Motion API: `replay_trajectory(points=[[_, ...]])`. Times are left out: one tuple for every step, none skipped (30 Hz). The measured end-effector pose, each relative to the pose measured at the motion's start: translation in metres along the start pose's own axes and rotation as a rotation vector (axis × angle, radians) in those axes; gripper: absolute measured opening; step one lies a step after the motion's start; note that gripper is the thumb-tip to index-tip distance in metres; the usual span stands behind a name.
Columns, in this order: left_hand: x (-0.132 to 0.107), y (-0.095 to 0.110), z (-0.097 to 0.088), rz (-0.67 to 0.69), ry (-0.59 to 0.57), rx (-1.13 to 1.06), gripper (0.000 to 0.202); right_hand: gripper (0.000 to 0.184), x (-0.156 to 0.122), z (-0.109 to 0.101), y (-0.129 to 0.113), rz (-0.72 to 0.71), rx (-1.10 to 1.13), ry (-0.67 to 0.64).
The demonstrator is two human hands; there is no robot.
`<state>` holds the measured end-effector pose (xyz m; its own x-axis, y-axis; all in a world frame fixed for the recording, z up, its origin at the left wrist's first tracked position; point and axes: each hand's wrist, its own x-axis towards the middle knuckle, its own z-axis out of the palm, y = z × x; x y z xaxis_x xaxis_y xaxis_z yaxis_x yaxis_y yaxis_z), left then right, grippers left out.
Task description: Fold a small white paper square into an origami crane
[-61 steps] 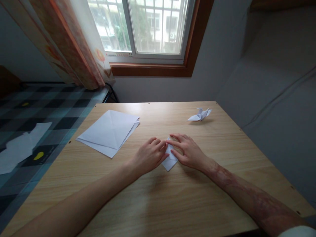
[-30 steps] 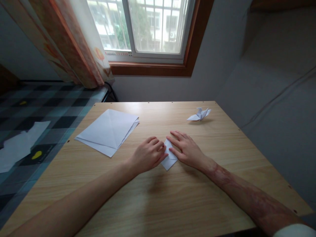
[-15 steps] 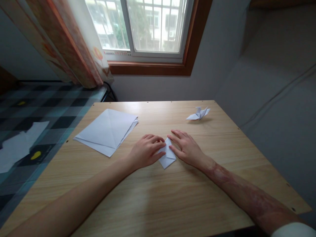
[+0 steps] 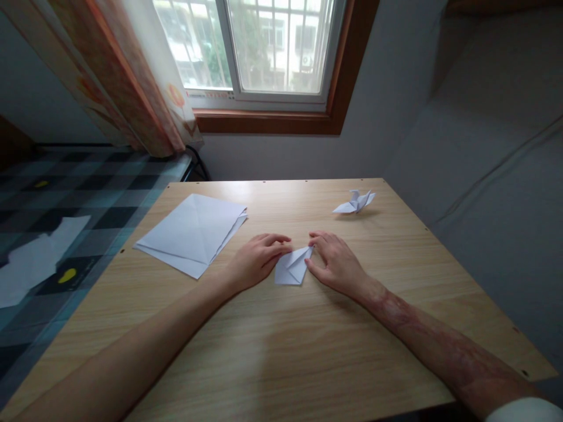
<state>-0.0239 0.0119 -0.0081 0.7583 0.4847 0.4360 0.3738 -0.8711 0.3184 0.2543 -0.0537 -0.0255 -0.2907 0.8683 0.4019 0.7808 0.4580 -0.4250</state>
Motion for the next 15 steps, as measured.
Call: replay_trajectory(points=[[0.0, 0.0, -0.001, -0.004, 0.021, 0.008, 0.028, 0.024, 0.0, 0.001, 0.0, 0.005, 0.006, 0.009], [0.0, 0.001, -0.002, 0.004, 0.034, 0.007, 0.028, 0.024, -0.001, 0.001, 0.0, 0.011, 0.009, 0.014], [0.0, 0.002, -0.003, 0.021, 0.039, 0.004, 0.028, 0.023, -0.001, 0.001, 0.0, 0.017, 0.012, 0.018], [-0.001, 0.003, -0.004, 0.045, 0.035, 0.003, 0.029, 0.023, -0.001, 0.002, 0.0, 0.022, 0.014, 0.02], [-0.001, 0.004, -0.004, 0.072, 0.021, 0.005, 0.029, 0.023, -0.001, 0.002, 0.0, 0.027, 0.015, 0.022], [-0.001, 0.005, -0.004, 0.099, -0.001, 0.011, 0.028, 0.024, -0.001, 0.002, 0.0, 0.031, 0.014, 0.023], [-0.002, 0.007, -0.004, 0.12, -0.025, 0.014, 0.026, 0.024, -0.001, 0.002, -0.001, 0.035, 0.012, 0.022], [-0.002, 0.008, -0.003, 0.131, -0.045, 0.009, 0.024, 0.024, -0.001, 0.002, -0.001, 0.04, 0.008, 0.024], [-0.002, 0.009, -0.003, 0.132, -0.054, -0.006, 0.022, 0.024, -0.001, 0.001, -0.001, 0.044, 0.003, 0.027], [-0.002, 0.009, -0.002, 0.124, -0.05, -0.025, 0.021, 0.024, -0.001, 0.001, -0.002, 0.044, -0.001, 0.029], [-0.002, 0.01, -0.001, 0.109, -0.036, -0.044, 0.019, 0.023, -0.001, 0.0, -0.003, 0.037, -0.001, 0.029], [-0.002, 0.011, -0.001, 0.094, -0.02, -0.057, 0.018, 0.021, -0.001, -0.001, -0.004, 0.021, 0.002, 0.024], [-0.002, 0.011, 0.0, 0.084, -0.009, -0.062, 0.016, 0.02, -0.001, -0.002, -0.005, -0.001, 0.008, 0.015], [-0.002, 0.012, 0.0, 0.083, -0.006, -0.055, 0.016, 0.018, -0.001, -0.003, -0.006, -0.026, 0.015, 0.006], [-0.002, 0.012, 0.0, 0.09, -0.01, -0.04, 0.015, 0.018, -0.001, -0.004, -0.007, -0.05, 0.023, -0.003]])
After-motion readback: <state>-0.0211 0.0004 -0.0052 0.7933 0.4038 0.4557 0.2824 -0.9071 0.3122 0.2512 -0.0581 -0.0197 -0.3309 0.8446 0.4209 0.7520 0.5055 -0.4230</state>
